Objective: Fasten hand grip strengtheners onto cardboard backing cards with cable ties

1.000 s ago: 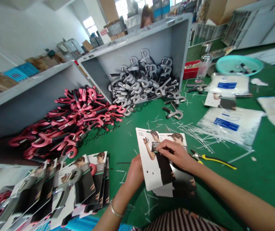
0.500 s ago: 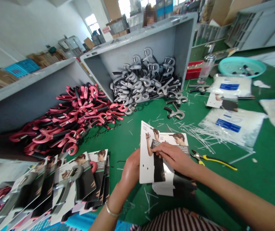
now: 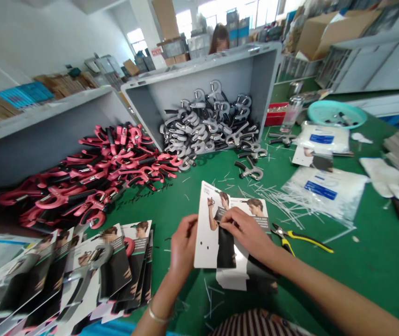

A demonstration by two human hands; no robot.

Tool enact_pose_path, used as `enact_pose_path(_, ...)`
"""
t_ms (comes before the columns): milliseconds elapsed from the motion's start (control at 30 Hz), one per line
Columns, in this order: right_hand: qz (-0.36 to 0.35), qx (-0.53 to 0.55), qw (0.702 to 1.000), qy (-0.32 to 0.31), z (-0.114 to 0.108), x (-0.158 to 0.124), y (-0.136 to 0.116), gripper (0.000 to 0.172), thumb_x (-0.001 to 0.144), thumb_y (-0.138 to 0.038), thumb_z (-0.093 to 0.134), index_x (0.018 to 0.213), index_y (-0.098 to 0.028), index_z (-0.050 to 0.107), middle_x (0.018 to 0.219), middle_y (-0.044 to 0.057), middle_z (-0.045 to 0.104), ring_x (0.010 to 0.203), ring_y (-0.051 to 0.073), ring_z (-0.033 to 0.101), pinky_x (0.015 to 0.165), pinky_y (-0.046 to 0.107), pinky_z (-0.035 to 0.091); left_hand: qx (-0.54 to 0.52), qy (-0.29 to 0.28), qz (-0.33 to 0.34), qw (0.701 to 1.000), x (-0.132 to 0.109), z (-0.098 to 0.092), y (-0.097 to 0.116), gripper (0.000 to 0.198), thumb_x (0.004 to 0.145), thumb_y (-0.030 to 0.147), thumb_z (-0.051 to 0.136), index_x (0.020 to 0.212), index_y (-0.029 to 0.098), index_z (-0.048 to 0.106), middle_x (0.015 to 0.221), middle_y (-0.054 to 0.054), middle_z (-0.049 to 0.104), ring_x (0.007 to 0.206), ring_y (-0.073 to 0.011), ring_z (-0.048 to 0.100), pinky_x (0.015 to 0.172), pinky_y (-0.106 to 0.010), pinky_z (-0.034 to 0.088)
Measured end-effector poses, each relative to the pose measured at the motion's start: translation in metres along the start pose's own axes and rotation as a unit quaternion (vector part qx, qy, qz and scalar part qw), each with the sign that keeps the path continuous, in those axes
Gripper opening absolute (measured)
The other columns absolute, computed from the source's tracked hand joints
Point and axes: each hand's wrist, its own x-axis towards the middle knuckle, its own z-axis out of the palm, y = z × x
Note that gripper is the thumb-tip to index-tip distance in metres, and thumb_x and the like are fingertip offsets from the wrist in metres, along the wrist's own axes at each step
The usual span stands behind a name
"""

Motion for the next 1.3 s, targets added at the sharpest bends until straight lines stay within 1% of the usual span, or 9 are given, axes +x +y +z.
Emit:
enact_pose_path(100,-0.003,0.015,0.999,0.028,-0.001,0.000,0.001,0.010,0.096,-0.023,0.055,0.086,-0.023,0.057,0.096,0.004,0.060,0.097,0.021,0.055,0.090,0.036,0.043,-0.075,-0.028,-0.095,0.992,-0.005,-0.012,0.005,0.047,0.088,0.045,0.057,0.127,0.020,0.053,0.117,-0.010,0.064,0.082,-0.0173,0.064,0.064,-0.025,0.050)
enact_pose_path(233,-0.003,0.025,0.998,0.051,-0.001,-0.006,-0.008,0.010,0.095,-0.020,0.055,0.085,-0.023,0.057,0.105,0.005,0.060,0.105,0.021,0.054,0.097,0.039,0.041,-0.115,-0.146,-0.175,0.967,-0.003,-0.009,-0.003,0.067,0.073,0.040,0.076,0.131,0.016,0.052,0.103,-0.008,0.068,0.075,-0.0159,0.064,0.066,-0.026,0.049)
enact_pose_path(367,-0.004,0.006,0.998,0.064,-0.029,-0.028,-0.008,0.010,0.097,-0.025,0.051,0.090,-0.025,0.058,0.112,0.006,0.061,0.110,0.023,0.054,0.099,0.040,0.040,-0.177,-0.088,-0.163,0.967,0.004,-0.006,-0.014,0.052,0.075,0.035,0.074,0.120,0.015,0.057,0.100,-0.005,0.067,0.086,-0.0149,0.064,0.077,-0.025,0.048)
enact_pose_path(500,0.111,-0.152,0.974,0.126,-0.082,-0.051,0.043,0.013,0.097,-0.030,0.049,0.098,-0.023,0.060,0.103,0.007,0.063,0.096,0.023,0.059,0.088,0.037,0.046,-0.184,-0.106,-0.148,0.966,0.008,-0.004,-0.017,0.051,0.077,0.034,0.073,0.121,0.016,0.056,0.104,-0.006,0.068,0.088,-0.0154,0.064,0.077,-0.025,0.048)
enact_pose_path(600,0.193,-0.294,0.934,0.062,-0.107,-0.052,0.092,0.014,0.095,-0.031,0.051,0.095,-0.020,0.061,0.099,0.008,0.063,0.091,0.023,0.060,0.081,0.035,0.046,-0.192,-0.154,-0.154,0.957,0.012,0.008,-0.017,0.050,0.075,0.035,0.074,0.118,0.016,0.059,0.098,-0.005,0.069,0.083,-0.0157,0.064,0.074,-0.025,0.048)
enact_pose_path(833,0.229,-0.352,0.907,0.020,-0.113,-0.022,0.128,0.016,0.094,-0.028,0.051,0.087,-0.019,0.063,0.095,0.008,0.066,0.084,0.021,0.061,0.067,0.027,0.041,-0.249,-0.086,-0.229,0.937,0.004,0.017,-0.033,0.061,0.072,0.034,0.079,0.126,0.017,0.055,0.109,-0.009,0.070,0.092,-0.0198,0.067,0.081,-0.029,0.050)
enact_pose_path(967,0.236,-0.360,0.902,0.002,-0.120,-0.016,0.128,0.020,0.095,-0.033,0.049,0.091,-0.019,0.064,0.098,0.009,0.067,0.090,0.022,0.062,0.070,0.028,0.042,-0.247,-0.145,-0.265,0.921,-0.018,0.017,-0.044,0.044,0.075,0.032,0.077,0.112,0.012,0.065,0.111,-0.013,0.070,0.092,-0.0205,0.065,0.075,-0.027,0.051)
enact_pose_path(1133,0.252,-0.372,0.893,-0.016,-0.111,-0.014,0.131,0.017,0.092,-0.032,0.054,0.089,-0.019,0.064,0.100,0.010,0.066,0.081,0.021,0.062,0.061,0.026,0.038,-0.264,-0.119,-0.239,0.927,-0.016,0.027,-0.038,0.034,0.077,0.036,0.074,0.101,0.014,0.066,0.099,-0.008,0.071,0.081,-0.0186,0.064,0.071,-0.029,0.053)
enact_pose_path(1300,0.260,-0.373,0.890,-0.009,-0.122,-0.013,0.130,0.016,0.089,-0.027,0.053,0.082,-0.017,0.064,0.090,0.010,0.067,0.078,0.021,0.062,0.061,0.027,0.038,-0.211,-0.128,-0.189,0.950,-0.008,0.014,-0.021,0.031,0.079,0.035,0.071,0.102,0.016,0.065,0.096,-0.005,0.071,0.081,-0.0171,0.062,0.072,-0.027,0.053)
